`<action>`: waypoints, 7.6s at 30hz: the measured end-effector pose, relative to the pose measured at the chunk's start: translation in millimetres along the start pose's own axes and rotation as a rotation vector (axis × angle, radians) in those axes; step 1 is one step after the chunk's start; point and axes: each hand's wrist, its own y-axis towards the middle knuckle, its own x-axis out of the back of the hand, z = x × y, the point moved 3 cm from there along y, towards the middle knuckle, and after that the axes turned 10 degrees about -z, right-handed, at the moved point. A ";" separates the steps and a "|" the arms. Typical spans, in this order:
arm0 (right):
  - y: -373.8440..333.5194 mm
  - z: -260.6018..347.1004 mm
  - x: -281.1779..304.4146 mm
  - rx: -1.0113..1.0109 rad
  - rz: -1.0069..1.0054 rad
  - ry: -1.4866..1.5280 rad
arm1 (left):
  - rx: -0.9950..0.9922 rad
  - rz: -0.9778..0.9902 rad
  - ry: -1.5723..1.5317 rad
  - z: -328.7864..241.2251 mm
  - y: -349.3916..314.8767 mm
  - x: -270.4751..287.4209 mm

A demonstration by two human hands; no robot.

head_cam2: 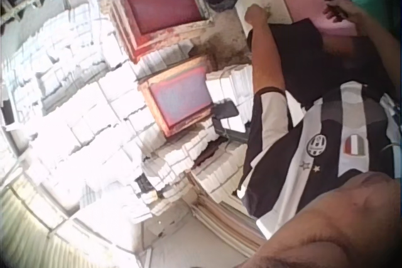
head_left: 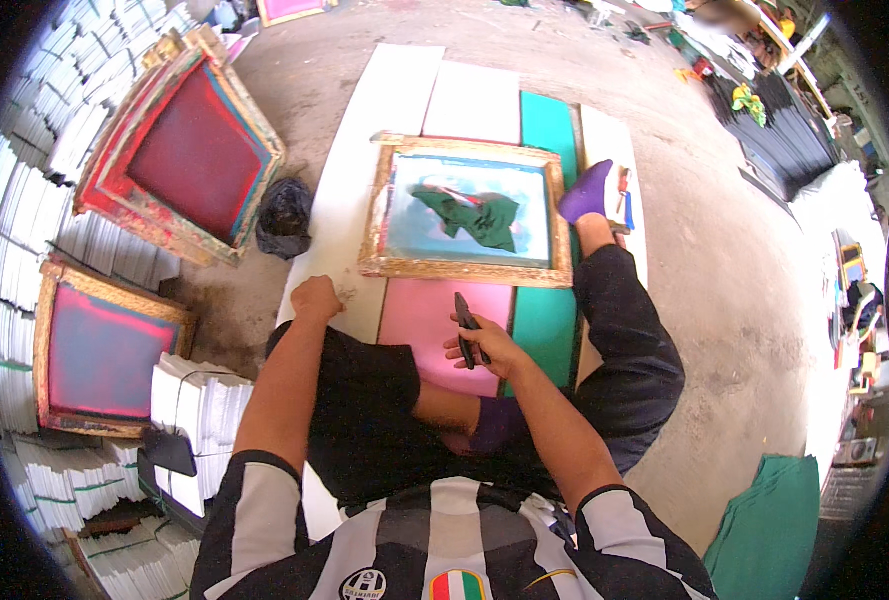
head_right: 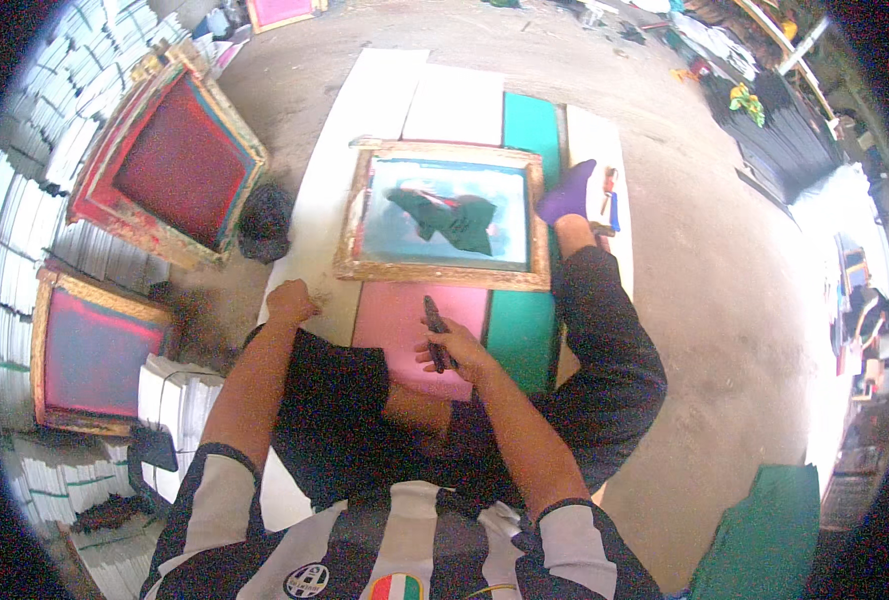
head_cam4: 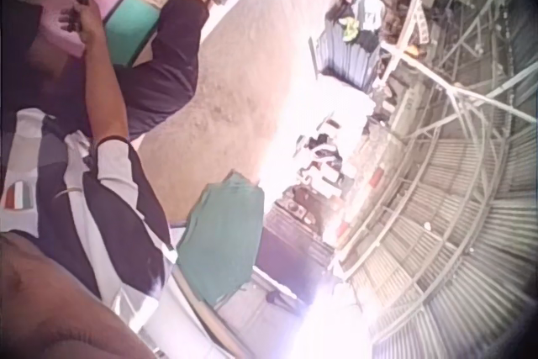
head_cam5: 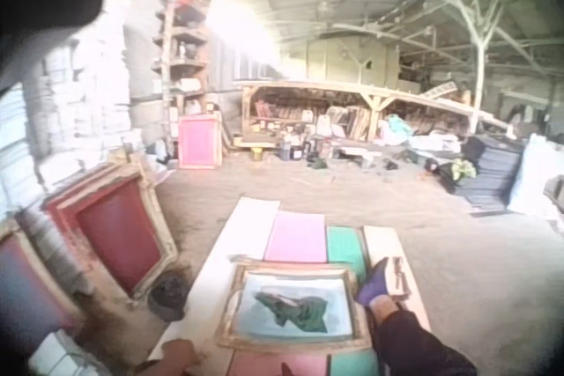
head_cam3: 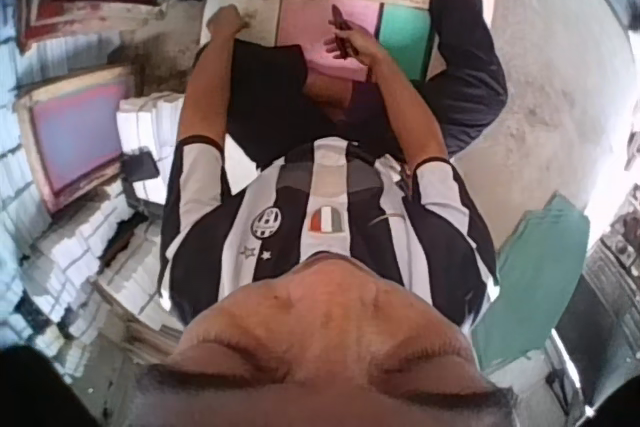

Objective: The person sits cross-legged on the floor and uses a small knife to cut a green fabric piece placed inside a wooden frame. The person repeatedly trims the edges of the fabric along the frame's inner border.

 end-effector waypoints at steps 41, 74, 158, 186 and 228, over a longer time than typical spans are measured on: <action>16.3 55.7 136.6 0.003 -0.737 -0.557 | -0.681 -0.370 -0.441 -212.6 -30.7 -21.3; 17.4 23.4 115.1 0.314 -0.412 -0.063 | -0.681 -0.496 -0.528 -227.9 -33.3 1.0; 16.1 8.0 117.0 0.154 -0.346 0.047 | -0.722 -0.596 -0.405 -230.0 -33.7 -3.0; 8.3 -1.8 19.5 0.050 -0.126 -0.188 | -0.107 -0.166 0.006 -43.8 -13.1 4.4; 9.7 54.8 126.2 0.011 -0.750 -0.705 | -0.582 -0.477 -0.326 -221.3 -29.0 -4.3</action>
